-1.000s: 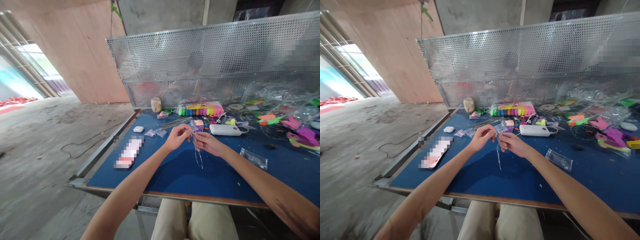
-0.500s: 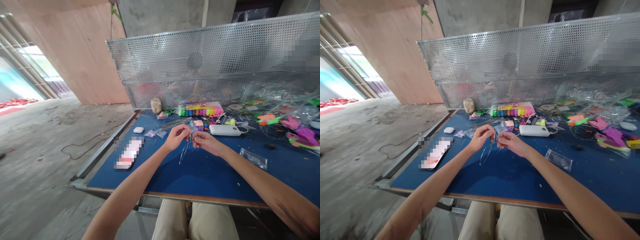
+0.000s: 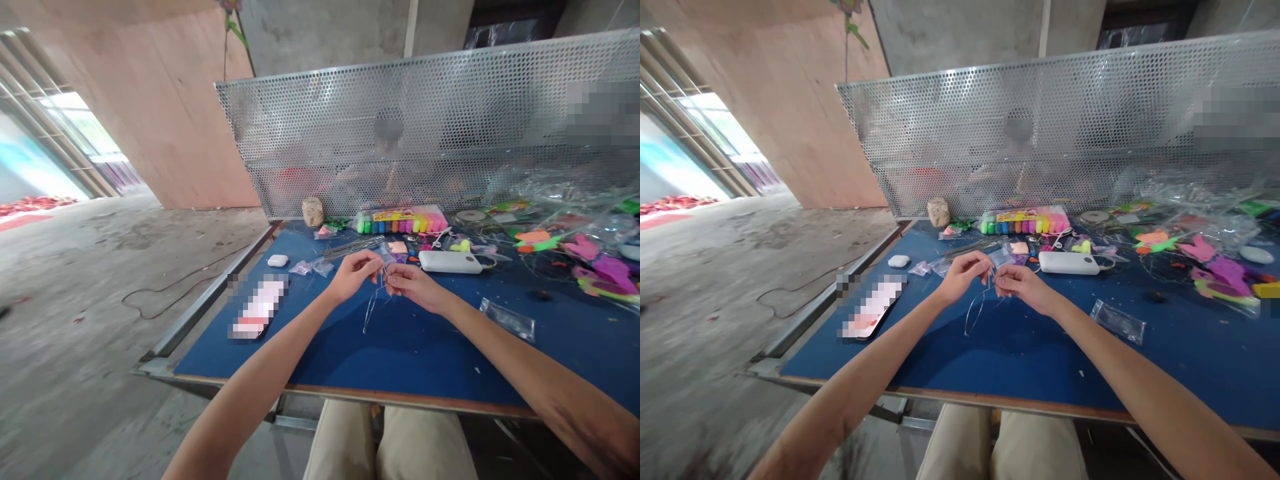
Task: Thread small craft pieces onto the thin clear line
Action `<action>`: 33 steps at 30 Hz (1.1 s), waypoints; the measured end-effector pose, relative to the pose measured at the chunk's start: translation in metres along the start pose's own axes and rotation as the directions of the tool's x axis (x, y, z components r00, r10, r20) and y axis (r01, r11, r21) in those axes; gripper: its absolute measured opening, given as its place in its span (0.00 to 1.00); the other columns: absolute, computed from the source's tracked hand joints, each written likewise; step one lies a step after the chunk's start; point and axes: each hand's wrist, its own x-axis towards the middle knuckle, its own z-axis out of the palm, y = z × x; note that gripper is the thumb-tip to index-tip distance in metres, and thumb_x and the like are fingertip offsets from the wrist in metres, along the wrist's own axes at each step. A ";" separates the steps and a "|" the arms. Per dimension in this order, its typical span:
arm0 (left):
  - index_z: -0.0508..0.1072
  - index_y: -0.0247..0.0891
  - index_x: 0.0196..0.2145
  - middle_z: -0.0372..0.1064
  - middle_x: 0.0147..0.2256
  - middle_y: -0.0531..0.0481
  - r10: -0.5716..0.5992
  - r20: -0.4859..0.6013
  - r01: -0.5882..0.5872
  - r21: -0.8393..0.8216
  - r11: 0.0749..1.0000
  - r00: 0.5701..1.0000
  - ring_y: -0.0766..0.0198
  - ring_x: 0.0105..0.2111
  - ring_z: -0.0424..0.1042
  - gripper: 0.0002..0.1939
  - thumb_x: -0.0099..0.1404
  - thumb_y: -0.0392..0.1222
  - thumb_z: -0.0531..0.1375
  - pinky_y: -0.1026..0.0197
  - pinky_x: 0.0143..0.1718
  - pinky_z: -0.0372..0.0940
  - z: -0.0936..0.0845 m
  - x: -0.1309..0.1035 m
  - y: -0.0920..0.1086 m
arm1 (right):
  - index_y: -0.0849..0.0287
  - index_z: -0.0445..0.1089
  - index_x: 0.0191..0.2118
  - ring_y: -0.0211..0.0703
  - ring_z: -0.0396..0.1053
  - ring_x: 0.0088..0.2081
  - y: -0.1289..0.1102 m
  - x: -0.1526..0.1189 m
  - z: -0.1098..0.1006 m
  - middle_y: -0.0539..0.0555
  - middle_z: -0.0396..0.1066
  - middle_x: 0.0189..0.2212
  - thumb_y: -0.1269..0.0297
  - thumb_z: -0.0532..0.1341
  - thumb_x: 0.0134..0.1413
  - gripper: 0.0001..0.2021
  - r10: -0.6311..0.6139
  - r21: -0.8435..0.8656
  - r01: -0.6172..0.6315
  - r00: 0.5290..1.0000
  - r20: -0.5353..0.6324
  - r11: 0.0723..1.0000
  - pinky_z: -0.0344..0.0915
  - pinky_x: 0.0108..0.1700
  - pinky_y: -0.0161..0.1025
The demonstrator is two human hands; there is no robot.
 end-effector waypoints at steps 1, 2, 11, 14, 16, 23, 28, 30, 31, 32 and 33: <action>0.71 0.32 0.33 0.68 0.27 0.51 -0.004 0.008 0.004 -0.003 1.000 1.000 0.71 0.24 0.66 0.17 0.66 0.52 0.60 0.64 0.31 0.63 0.000 0.000 0.000 | 0.57 0.72 0.36 0.35 0.63 0.27 0.000 0.000 0.000 0.49 0.70 0.26 0.60 0.67 0.56 0.08 0.002 -0.001 -0.002 1.000 -0.003 1.000 0.56 0.31 0.34; 0.71 0.32 0.33 0.68 0.27 0.51 -0.010 0.016 0.010 -0.009 1.000 1.000 0.71 0.24 0.66 0.17 0.66 0.52 0.60 0.64 0.31 0.63 0.000 0.000 0.000 | 0.58 0.72 0.36 0.35 0.63 0.27 -0.001 0.000 0.001 0.49 0.70 0.27 0.60 0.67 0.56 0.08 0.004 -0.003 -0.004 1.000 -0.007 1.000 0.56 0.31 0.35; 0.69 0.33 0.32 0.68 0.27 0.52 -0.040 0.019 0.039 0.037 0.999 0.999 0.70 0.24 0.67 0.17 0.67 0.52 0.59 0.64 0.30 0.64 0.001 0.001 -0.002 | 0.57 0.74 0.38 0.37 0.63 0.27 -0.002 0.000 0.003 0.50 0.71 0.26 0.56 0.65 0.57 0.10 -0.067 -0.170 0.061 0.997 -0.031 0.984 0.57 0.32 0.36; 0.68 0.33 0.33 0.66 0.25 0.53 -0.044 -0.017 0.045 0.064 0.997 0.999 0.71 0.23 0.66 0.16 0.67 0.51 0.58 0.65 0.29 0.64 -0.002 0.003 -0.004 | 0.56 0.74 0.40 0.39 0.63 0.27 -0.003 0.001 0.002 0.50 0.72 0.26 0.54 0.63 0.59 0.11 -0.168 -0.351 0.129 0.982 -0.085 0.928 0.57 0.31 0.37; 0.67 0.34 0.34 0.65 0.24 0.55 -0.068 -0.038 0.070 0.056 0.996 0.997 0.71 0.23 0.66 0.15 0.67 0.51 0.58 0.65 0.29 0.64 -0.004 0.004 -0.006 | 0.56 0.74 0.40 0.40 0.64 0.28 -0.005 0.002 0.002 0.51 0.73 0.27 0.54 0.62 0.60 0.11 -0.218 -0.414 0.155 0.970 -0.109 0.897 0.57 0.32 0.37; 0.64 0.36 0.36 0.64 0.21 0.57 -0.201 -0.019 0.201 -0.007 0.980 0.979 0.67 0.20 0.70 0.17 0.68 0.55 0.55 0.64 0.24 0.67 -0.006 0.003 -0.011 | 0.56 0.76 0.38 0.41 0.65 0.29 -0.011 0.001 0.004 0.52 0.74 0.28 0.54 0.62 0.59 0.11 -0.259 -0.426 0.188 0.959 -0.116 0.885 0.60 0.33 0.38; 0.66 0.37 0.44 0.70 0.31 0.51 -0.074 -0.010 0.075 0.181 0.981 0.997 0.67 0.23 0.73 0.17 0.67 0.53 0.59 0.65 0.25 0.69 -0.003 -0.002 -0.004 | 0.57 0.74 0.40 0.38 0.61 0.26 -0.008 0.004 -0.007 0.50 0.71 0.25 0.56 0.65 0.57 0.11 -0.228 -0.265 0.177 0.957 -0.177 0.948 0.57 0.30 0.37; 0.67 0.38 0.48 0.71 0.40 0.47 -0.034 -0.009 0.035 0.272 0.962 0.999 0.70 0.23 0.73 0.18 0.66 0.52 0.60 0.66 0.24 0.69 -0.001 -0.003 -0.002 | 0.57 0.72 0.41 0.37 0.61 0.26 -0.007 0.005 -0.010 0.48 0.69 0.25 0.57 0.66 0.56 0.11 -0.164 -0.127 0.145 0.974 -0.159 0.981 0.57 0.30 0.36; 0.67 0.39 0.49 0.71 0.43 0.46 -0.021 -0.011 0.024 0.305 0.952 1.000 0.71 0.22 0.72 0.19 0.66 0.51 0.60 0.67 0.23 0.68 -0.001 -0.003 -0.002 | 0.57 0.72 0.41 0.36 0.62 0.27 -0.006 0.005 -0.011 0.48 0.68 0.25 0.58 0.67 0.55 0.11 -0.136 -0.059 0.129 0.980 -0.148 0.990 0.57 0.31 0.36; 0.67 0.40 0.50 0.71 0.43 0.46 -0.008 -0.017 0.013 0.336 0.942 1.000 0.72 0.22 0.71 0.19 0.66 0.51 0.60 0.67 0.23 0.68 -0.001 -0.004 -0.001 | 0.57 0.72 0.41 0.36 0.62 0.27 -0.006 0.005 -0.011 0.48 0.67 0.25 0.58 0.67 0.54 0.11 -0.114 0.001 0.115 0.984 -0.138 0.993 0.58 0.31 0.36; 0.68 0.40 0.50 0.71 0.43 0.46 0.012 -0.026 -0.002 0.372 0.928 1.000 0.72 0.22 0.71 0.18 0.66 0.51 0.60 0.67 0.24 0.68 -0.001 -0.004 -0.001 | 0.57 0.72 0.41 0.36 0.63 0.28 -0.005 0.005 -0.011 0.47 0.66 0.25 0.59 0.68 0.53 0.12 -0.096 0.049 0.103 0.987 -0.129 0.993 0.60 0.33 0.36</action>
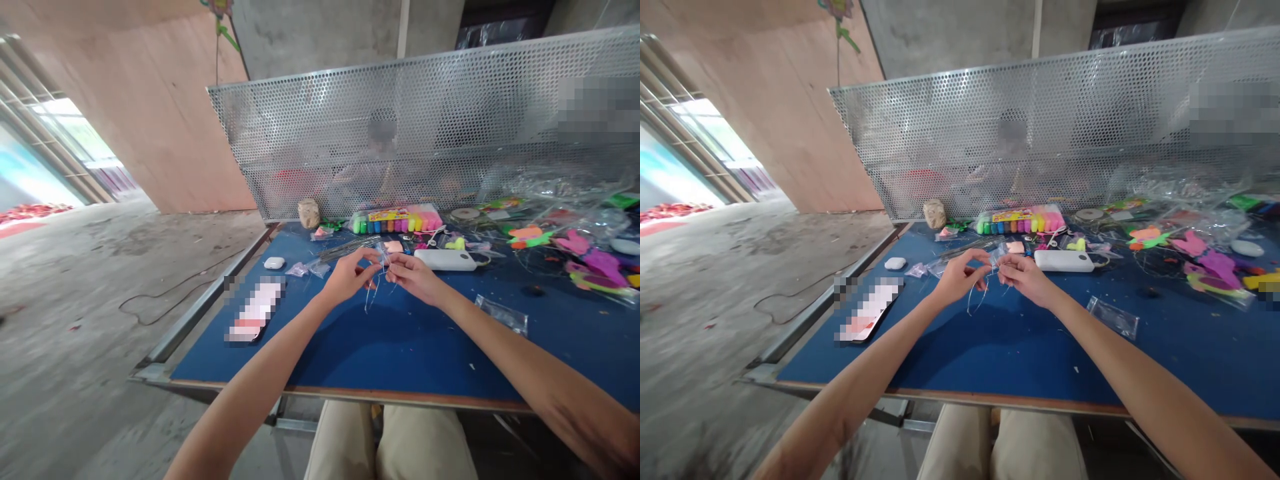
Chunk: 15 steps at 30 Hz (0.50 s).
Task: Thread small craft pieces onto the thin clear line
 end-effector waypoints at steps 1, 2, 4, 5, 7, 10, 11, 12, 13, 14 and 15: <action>0.69 0.40 0.50 0.72 0.42 0.47 0.025 -0.021 -0.024 0.050 0.998 0.999 0.72 0.23 0.71 0.18 0.66 0.51 0.60 0.67 0.25 0.68 0.000 0.000 0.000 | 0.57 0.72 0.41 0.36 0.63 0.28 0.001 0.000 0.001 0.47 0.66 0.25 0.59 0.69 0.53 0.12 0.013 0.037 -0.014 1.000 0.005 0.999 0.61 0.34 0.36; 0.70 0.40 0.49 0.72 0.42 0.47 0.058 -0.040 -0.054 0.112 0.992 0.997 0.71 0.24 0.71 0.18 0.65 0.50 0.61 0.66 0.27 0.68 -0.001 0.000 0.000 | 0.57 0.72 0.41 0.36 0.63 0.28 0.001 0.000 0.002 0.47 0.66 0.25 0.60 0.69 0.52 0.12 0.023 0.067 -0.024 1.000 0.008 0.997 0.61 0.35 0.37; 0.73 0.41 0.47 0.72 0.42 0.47 0.136 -0.055 -0.119 0.242 0.963 0.989 0.69 0.28 0.71 0.16 0.64 0.50 0.63 0.65 0.30 0.68 -0.002 -0.001 0.001 | 0.57 0.72 0.40 0.36 0.63 0.29 0.002 -0.001 0.004 0.47 0.65 0.25 0.61 0.69 0.52 0.11 0.039 0.110 -0.041 0.999 0.014 0.993 0.62 0.37 0.37; 0.74 0.41 0.46 0.72 0.43 0.46 0.170 -0.052 -0.148 0.288 0.946 0.984 0.69 0.29 0.71 0.15 0.64 0.50 0.63 0.65 0.32 0.68 -0.003 -0.001 0.002 | 0.57 0.72 0.40 0.35 0.63 0.28 0.002 -0.001 0.006 0.46 0.64 0.24 0.61 0.69 0.52 0.11 0.046 0.129 -0.048 0.999 0.019 0.990 0.63 0.37 0.37; 0.77 0.41 0.42 0.72 0.43 0.45 0.222 -0.045 -0.198 0.313 0.929 0.974 0.68 0.30 0.70 0.12 0.65 0.49 0.62 0.64 0.34 0.67 -0.004 -0.001 0.003 | 0.57 0.72 0.39 0.34 0.61 0.27 0.001 -0.002 0.007 0.46 0.62 0.24 0.62 0.68 0.53 0.10 0.076 0.178 -0.082 0.996 0.040 0.981 0.63 0.38 0.36; 0.80 0.40 0.38 0.72 0.41 0.45 0.249 -0.060 -0.232 0.207 0.950 0.967 0.68 0.30 0.69 0.11 0.65 0.49 0.62 0.64 0.33 0.66 -0.001 -0.001 0.002 | 0.56 0.71 0.41 0.32 0.58 0.25 -0.001 -0.005 0.008 0.44 0.60 0.22 0.64 0.68 0.54 0.09 0.176 0.267 -0.199 0.978 0.108 0.943 0.65 0.40 0.37; 0.80 0.40 0.37 0.72 0.40 0.45 0.233 -0.070 -0.221 0.145 0.964 0.970 0.68 0.29 0.68 0.11 0.64 0.49 0.63 0.64 0.31 0.66 0.000 -0.001 0.002 | 0.56 0.71 0.41 0.32 0.58 0.25 -0.002 -0.006 0.008 0.44 0.59 0.22 0.65 0.67 0.55 0.09 0.204 0.288 -0.235 0.970 0.132 0.928 0.65 0.41 0.37; 0.80 0.40 0.37 0.72 0.39 0.46 0.203 -0.077 -0.197 0.077 0.977 0.976 0.69 0.28 0.67 0.11 0.63 0.49 0.64 0.65 0.29 0.65 0.002 -0.001 0.001 | 0.56 0.71 0.41 0.32 0.57 0.25 -0.003 -0.006 0.008 0.44 0.58 0.22 0.65 0.67 0.55 0.08 0.222 0.304 -0.258 0.964 0.148 0.917 0.65 0.42 0.38; 0.80 0.39 0.38 0.72 0.39 0.46 0.163 -0.077 -0.163 0.005 0.987 0.984 0.71 0.26 0.66 0.12 0.63 0.50 0.65 0.65 0.27 0.63 0.005 -0.001 0.000 | 0.57 0.71 0.41 0.32 0.57 0.25 -0.003 -0.007 0.009 0.44 0.57 0.22 0.65 0.67 0.56 0.08 0.230 0.314 -0.269 0.961 0.157 0.910 0.65 0.42 0.38; 0.80 0.38 0.38 0.71 0.38 0.46 0.114 -0.068 -0.119 -0.063 0.991 0.991 0.72 0.25 0.65 0.13 0.62 0.50 0.65 0.66 0.26 0.62 0.008 0.000 -0.001 | 0.57 0.71 0.40 0.32 0.57 0.25 -0.004 -0.007 0.009 0.44 0.57 0.21 0.65 0.66 0.56 0.07 0.231 0.319 -0.272 0.960 0.161 0.908 0.65 0.41 0.38; 0.80 0.37 0.38 0.71 0.37 0.47 0.062 -0.056 -0.068 -0.124 0.990 0.997 0.72 0.24 0.63 0.14 0.61 0.51 0.65 0.66 0.24 0.60 0.011 0.000 -0.002 | 0.57 0.71 0.40 0.33 0.56 0.25 -0.004 -0.007 0.010 0.44 0.56 0.21 0.64 0.66 0.56 0.07 0.228 0.319 -0.270 0.960 0.163 0.908 0.65 0.40 0.38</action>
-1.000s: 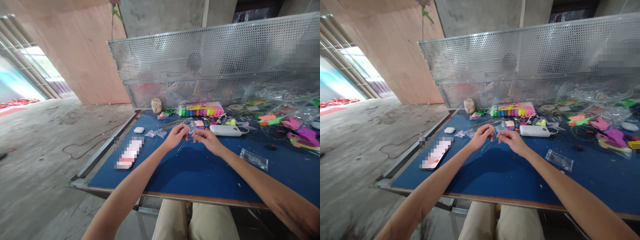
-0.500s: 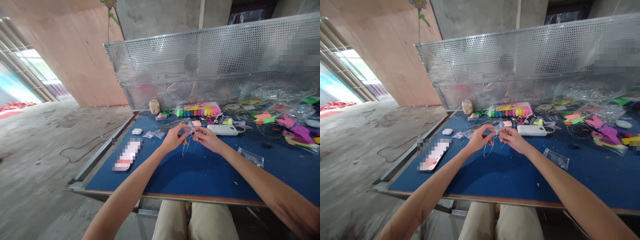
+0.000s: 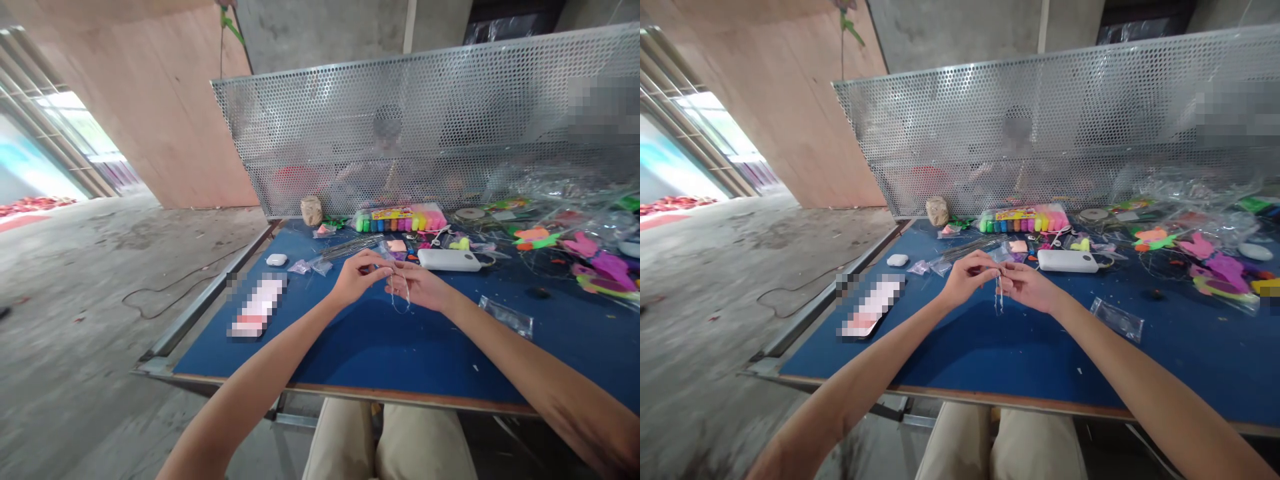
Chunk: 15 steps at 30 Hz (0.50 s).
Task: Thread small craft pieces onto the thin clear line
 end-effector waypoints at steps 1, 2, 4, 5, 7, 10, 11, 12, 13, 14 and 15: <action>0.80 0.37 0.38 0.71 0.34 0.48 -0.056 0.005 0.056 -0.048 0.997 0.998 0.72 0.23 0.62 0.15 0.61 0.52 0.66 0.66 0.23 0.58 0.003 0.000 -0.001 | 0.57 0.71 0.40 0.33 0.56 0.25 0.000 0.000 0.001 0.44 0.56 0.21 0.63 0.66 0.56 0.07 -0.003 -0.004 0.003 1.000 0.004 1.000 0.64 0.39 0.37; 0.80 0.36 0.38 0.70 0.31 0.49 -0.111 0.010 0.111 -0.086 0.990 0.994 0.73 0.22 0.60 0.16 0.60 0.52 0.66 0.67 0.23 0.56 0.005 0.000 -0.001 | 0.57 0.71 0.40 0.33 0.55 0.24 0.001 0.001 0.001 0.44 0.55 0.21 0.63 0.66 0.56 0.08 -0.004 -0.010 0.004 1.000 0.009 1.000 0.64 0.38 0.37; 0.79 0.34 0.38 0.68 0.25 0.52 -0.205 0.017 0.205 -0.140 0.969 0.979 0.73 0.21 0.57 0.18 0.59 0.53 0.67 0.67 0.21 0.53 0.008 -0.001 -0.002 | 0.57 0.72 0.40 0.34 0.53 0.24 0.002 0.001 0.002 0.43 0.54 0.20 0.63 0.67 0.55 0.08 -0.003 -0.033 0.004 1.000 0.018 0.999 0.63 0.36 0.37; 0.79 0.34 0.39 0.67 0.24 0.52 -0.238 0.023 0.239 -0.162 0.958 0.971 0.73 0.21 0.57 0.19 0.59 0.53 0.67 0.67 0.21 0.52 0.009 -0.001 -0.001 | 0.57 0.72 0.40 0.34 0.52 0.23 0.002 0.002 0.003 0.43 0.53 0.20 0.63 0.67 0.54 0.09 -0.004 -0.045 0.005 1.000 0.017 0.999 0.63 0.37 0.37; 0.79 0.33 0.39 0.69 0.27 0.50 -0.275 0.045 0.278 -0.204 0.939 0.960 0.73 0.22 0.58 0.20 0.58 0.53 0.67 0.67 0.22 0.51 0.009 -0.001 -0.001 | 0.57 0.72 0.39 0.34 0.52 0.24 0.003 0.003 0.003 0.43 0.53 0.20 0.63 0.68 0.54 0.08 -0.015 -0.065 0.015 1.000 0.010 0.998 0.63 0.37 0.37; 0.78 0.32 0.37 0.71 0.29 0.48 -0.292 0.089 0.306 -0.271 0.913 0.952 0.72 0.23 0.61 0.20 0.58 0.53 0.67 0.67 0.23 0.52 0.008 0.000 0.000 | 0.56 0.71 0.37 0.34 0.53 0.25 0.005 0.003 0.004 0.44 0.54 0.21 0.61 0.67 0.55 0.07 -0.052 -0.086 0.052 0.999 0.004 0.995 0.62 0.37 0.37; 0.78 0.31 0.36 0.70 0.29 0.48 -0.293 0.098 0.309 -0.294 0.904 0.951 0.72 0.24 0.62 0.19 0.58 0.53 0.67 0.67 0.23 0.53 0.007 0.000 0.000 | 0.56 0.71 0.37 0.35 0.53 0.25 0.005 0.004 0.004 0.44 0.55 0.21 0.60 0.67 0.56 0.07 -0.063 -0.097 0.063 0.998 0.005 0.993 0.62 0.37 0.37; 0.77 0.32 0.35 0.70 0.29 0.49 -0.293 0.100 0.309 -0.315 0.897 0.951 0.72 0.24 0.62 0.19 0.58 0.53 0.67 0.67 0.24 0.54 0.007 0.000 0.000 | 0.56 0.71 0.37 0.35 0.54 0.25 0.005 0.004 0.004 0.45 0.55 0.21 0.60 0.67 0.56 0.07 -0.076 -0.110 0.076 0.997 0.005 0.991 0.62 0.37 0.38; 0.76 0.32 0.34 0.70 0.29 0.49 -0.292 0.096 0.307 -0.335 0.891 0.952 0.72 0.24 0.63 0.19 0.58 0.53 0.67 0.67 0.24 0.55 0.007 0.001 0.000 | 0.56 0.70 0.37 0.35 0.54 0.26 0.005 0.004 0.004 0.45 0.56 0.21 0.59 0.66 0.57 0.08 -0.095 -0.125 0.094 0.996 0.003 0.988 0.61 0.38 0.38; 0.75 0.32 0.33 0.69 0.29 0.50 -0.293 0.088 0.305 -0.353 0.885 0.952 0.72 0.24 0.63 0.18 0.58 0.53 0.67 0.67 0.25 0.55 0.007 0.001 0.000 | 0.56 0.70 0.37 0.35 0.55 0.26 0.006 0.005 0.004 0.45 0.56 0.22 0.59 0.66 0.57 0.08 -0.119 -0.145 0.118 0.993 0.001 0.982 0.61 0.38 0.38; 0.73 0.33 0.32 0.69 0.28 0.51 -0.298 0.077 0.305 -0.369 0.878 0.952 0.73 0.24 0.63 0.18 0.58 0.53 0.67 0.67 0.25 0.56 0.007 0.001 0.000 | 0.56 0.70 0.37 0.35 0.55 0.26 0.006 0.005 0.004 0.45 0.57 0.22 0.58 0.66 0.57 0.08 -0.150 -0.169 0.147 0.989 -0.005 0.975 0.61 0.37 0.38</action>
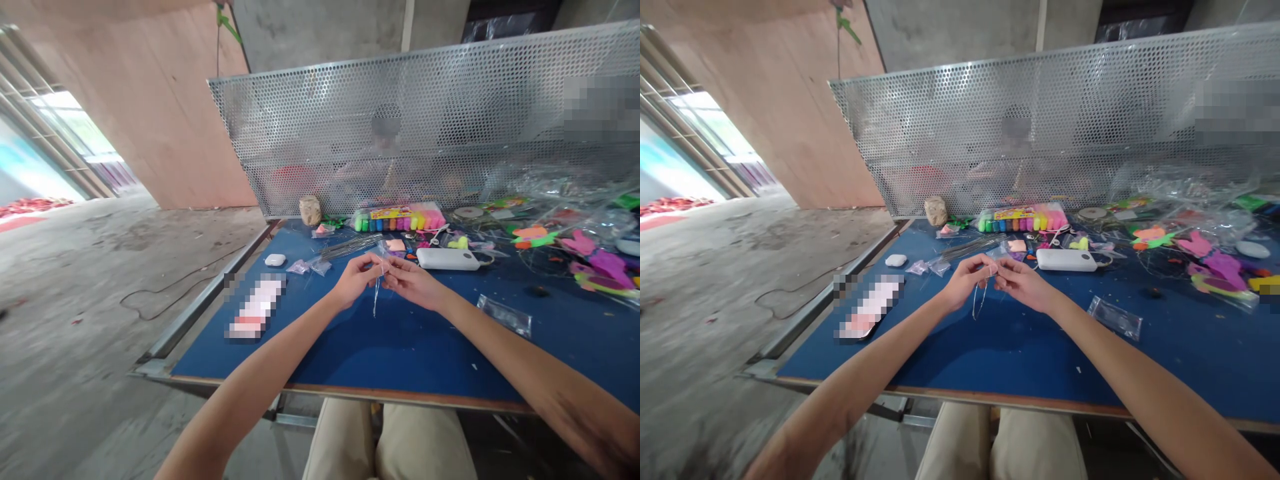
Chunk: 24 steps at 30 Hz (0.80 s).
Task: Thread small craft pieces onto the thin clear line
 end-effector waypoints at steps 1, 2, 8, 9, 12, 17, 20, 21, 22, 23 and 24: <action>0.72 0.33 0.31 0.68 0.27 0.52 -0.005 -0.013 0.005 -0.016 1.000 1.000 0.73 0.23 0.63 0.18 0.58 0.52 0.67 0.67 0.25 0.56 0.000 0.000 0.000 | 0.56 0.70 0.37 0.36 0.56 0.27 0.001 0.001 0.000 0.46 0.59 0.23 0.58 0.66 0.57 0.08 -0.036 -0.030 0.035 0.999 -0.016 0.999 0.60 0.37 0.37; 0.71 0.33 0.31 0.67 0.26 0.53 -0.015 -0.022 0.014 -0.029 0.999 1.000 0.73 0.22 0.62 0.18 0.58 0.52 0.67 0.67 0.25 0.56 0.001 0.000 0.000 | 0.56 0.70 0.37 0.36 0.58 0.27 0.002 0.001 -0.001 0.46 0.60 0.23 0.58 0.66 0.57 0.09 -0.070 -0.067 0.068 0.997 -0.033 0.995 0.59 0.36 0.37; 0.70 0.34 0.34 0.70 0.29 0.51 -0.083 0.021 0.084 -0.102 0.991 0.996 0.67 0.28 0.71 0.17 0.61 0.52 0.65 0.63 0.33 0.66 0.001 0.000 0.002 | 0.56 0.69 0.39 0.37 0.61 0.28 0.004 0.003 -0.004 0.47 0.66 0.25 0.56 0.65 0.58 0.10 -0.224 -0.297 0.183 0.969 -0.108 0.937 0.56 0.32 0.36; 0.70 0.34 0.35 0.71 0.30 0.50 -0.100 0.033 0.103 -0.115 0.988 0.994 0.66 0.29 0.72 0.17 0.61 0.52 0.65 0.61 0.35 0.68 0.001 0.000 0.003 | 0.56 0.68 0.40 0.37 0.62 0.28 0.003 0.002 -0.004 0.47 0.66 0.25 0.56 0.65 0.58 0.10 -0.248 -0.331 0.201 0.963 -0.108 0.922 0.57 0.32 0.36; 0.70 0.33 0.36 0.72 0.31 0.48 -0.143 0.050 0.149 -0.142 0.979 0.988 0.64 0.31 0.75 0.17 0.61 0.51 0.65 0.57 0.42 0.70 -0.001 0.000 0.005 | 0.56 0.67 0.39 0.38 0.63 0.27 -0.001 0.001 -0.003 0.47 0.67 0.24 0.56 0.63 0.59 0.10 -0.311 -0.442 0.239 0.946 -0.096 0.864 0.59 0.32 0.36; 0.70 0.34 0.36 0.72 0.30 0.49 -0.266 0.046 0.269 -0.243 0.932 0.963 0.63 0.30 0.76 0.14 0.60 0.46 0.66 0.55 0.41 0.72 0.000 0.002 0.004 | 0.56 0.67 0.39 0.38 0.65 0.27 -0.010 -0.003 -0.001 0.48 0.68 0.24 0.55 0.62 0.61 0.10 -0.361 -0.602 0.240 0.928 -0.088 0.762 0.61 0.33 0.37; 0.71 0.34 0.36 0.71 0.31 0.51 -0.324 0.064 0.329 -0.293 0.898 0.944 0.67 0.25 0.74 0.10 0.60 0.42 0.65 0.54 0.41 0.73 -0.001 0.003 0.004 | 0.56 0.66 0.38 0.39 0.66 0.28 -0.013 -0.005 -0.001 0.48 0.69 0.25 0.55 0.61 0.61 0.10 -0.365 -0.653 0.230 0.928 -0.077 0.722 0.62 0.32 0.37; 0.72 0.33 0.36 0.70 0.31 0.52 -0.336 0.075 0.343 -0.297 0.891 0.939 0.69 0.24 0.73 0.09 0.60 0.41 0.65 0.54 0.42 0.73 -0.001 0.003 0.004 | 0.56 0.66 0.38 0.39 0.67 0.28 -0.013 -0.005 -0.001 0.49 0.70 0.25 0.55 0.61 0.61 0.10 -0.364 -0.663 0.228 0.928 -0.072 0.713 0.62 0.32 0.37; 0.72 0.33 0.36 0.70 0.31 0.52 -0.339 0.085 0.348 -0.295 0.890 0.937 0.70 0.23 0.73 0.09 0.61 0.41 0.65 0.54 0.43 0.73 -0.002 0.003 0.004 | 0.56 0.66 0.39 0.39 0.68 0.28 -0.014 -0.005 -0.001 0.49 0.70 0.26 0.55 0.61 0.61 0.10 -0.364 -0.670 0.228 0.929 -0.067 0.707 0.63 0.33 0.37; 0.72 0.33 0.36 0.70 0.30 0.52 -0.333 0.093 0.345 -0.286 0.894 0.938 0.70 0.23 0.73 0.09 0.61 0.41 0.65 0.54 0.43 0.73 -0.003 0.003 0.005 | 0.56 0.66 0.39 0.40 0.68 0.29 -0.014 -0.005 -0.002 0.49 0.71 0.26 0.55 0.61 0.61 0.10 -0.359 -0.672 0.228 0.931 -0.061 0.705 0.64 0.33 0.37; 0.72 0.33 0.36 0.70 0.30 0.52 -0.317 0.096 0.331 -0.269 0.905 0.944 0.70 0.23 0.73 0.10 0.61 0.42 0.65 0.54 0.43 0.73 -0.004 0.003 0.005 | 0.56 0.66 0.40 0.40 0.69 0.29 -0.014 -0.005 -0.003 0.50 0.71 0.26 0.55 0.61 0.61 0.10 -0.347 -0.671 0.224 0.937 -0.053 0.707 0.65 0.35 0.38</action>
